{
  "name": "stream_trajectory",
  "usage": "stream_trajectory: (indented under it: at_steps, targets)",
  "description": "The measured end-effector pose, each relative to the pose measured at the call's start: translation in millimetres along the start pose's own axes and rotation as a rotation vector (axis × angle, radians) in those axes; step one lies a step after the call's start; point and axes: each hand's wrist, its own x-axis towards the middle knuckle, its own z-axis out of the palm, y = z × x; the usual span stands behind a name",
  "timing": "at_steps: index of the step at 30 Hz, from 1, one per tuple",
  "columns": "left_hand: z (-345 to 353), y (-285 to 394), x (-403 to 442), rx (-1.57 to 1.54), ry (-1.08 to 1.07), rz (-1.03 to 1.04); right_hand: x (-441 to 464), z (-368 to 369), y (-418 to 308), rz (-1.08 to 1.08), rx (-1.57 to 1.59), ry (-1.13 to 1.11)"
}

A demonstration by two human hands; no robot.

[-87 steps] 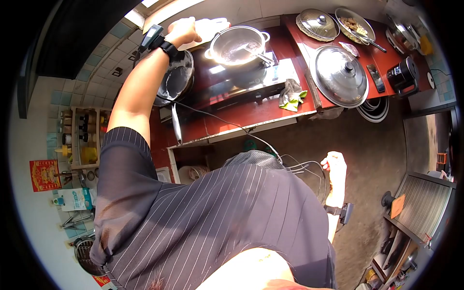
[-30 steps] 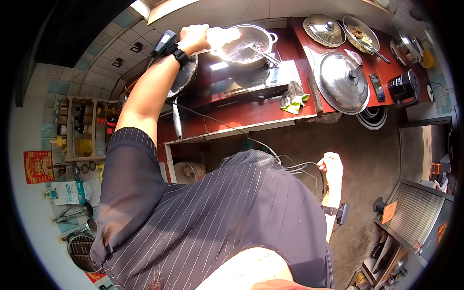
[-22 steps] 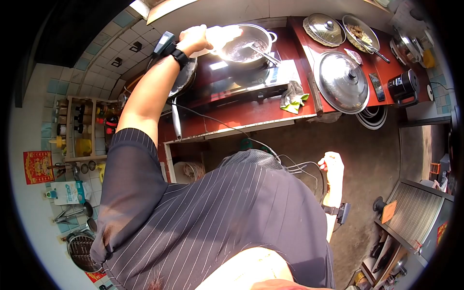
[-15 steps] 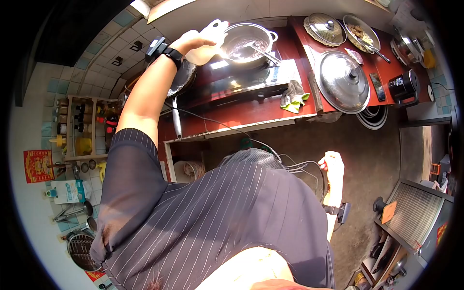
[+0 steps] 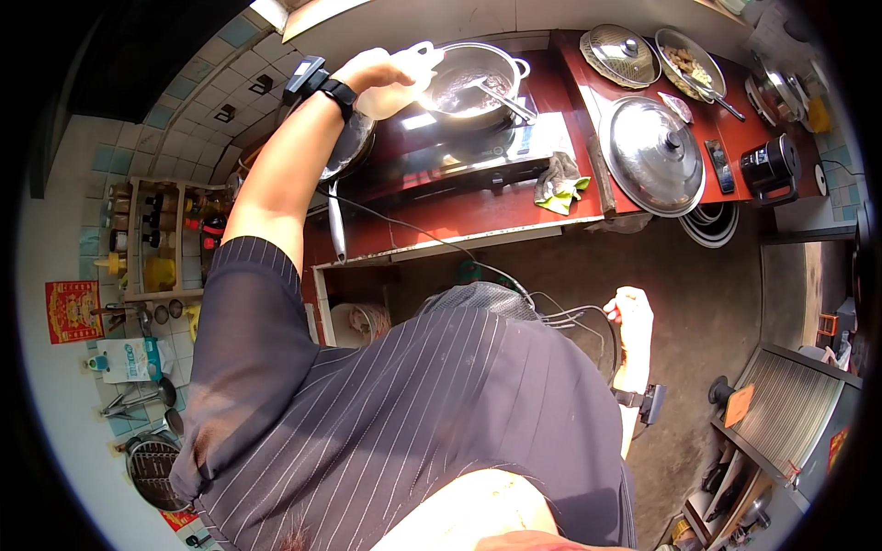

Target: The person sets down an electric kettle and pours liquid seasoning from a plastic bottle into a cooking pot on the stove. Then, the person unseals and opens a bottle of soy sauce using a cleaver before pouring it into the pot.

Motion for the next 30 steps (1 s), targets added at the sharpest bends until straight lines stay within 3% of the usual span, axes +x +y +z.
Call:
stream_trajectory:
  at_steps: [6, 9, 13, 16, 21, 26, 28, 30]
  targets:
    - [12.8, 3.8, -7.5, -0.031, 0.144, -0.035, 0.7, -3.6, 1.3, -0.001, 0.009, -0.015]
    - [22.4, -5.1, -18.3, -0.225, 0.198, -0.091, 3.6, -3.1, 1.2, -0.040, 0.001, -0.034]
    - [25.1, -3.9, -51.3, -1.041, -0.024, -0.055, 8.1, 6.3, -11.6, -0.104, 0.014, -0.092]
    - [32.9, 3.2, -102.2, -1.443, -0.077, 0.147, 17.2, 22.0, -35.2, -0.153, -0.005, -0.174]
    - [74.0, 22.2, -169.9, -1.470, -0.028, 0.312, 48.0, 59.5, -99.4, -0.221, -0.011, -0.336]
    - [95.4, 43.8, -267.4, -1.560, -0.116, 0.269, 23.8, 133.0, -191.7, -0.511, 0.060, -0.463]
    - [101.1, 44.4, -300.1, -1.655, -0.225, 0.180, 16.0, 157.7, -204.8, -0.644, 0.006, -0.502]
    - [109.6, 36.3, -326.2, -1.564, -0.201, 0.189, -0.3, 178.3, -218.4, -0.721, -0.039, -0.536]
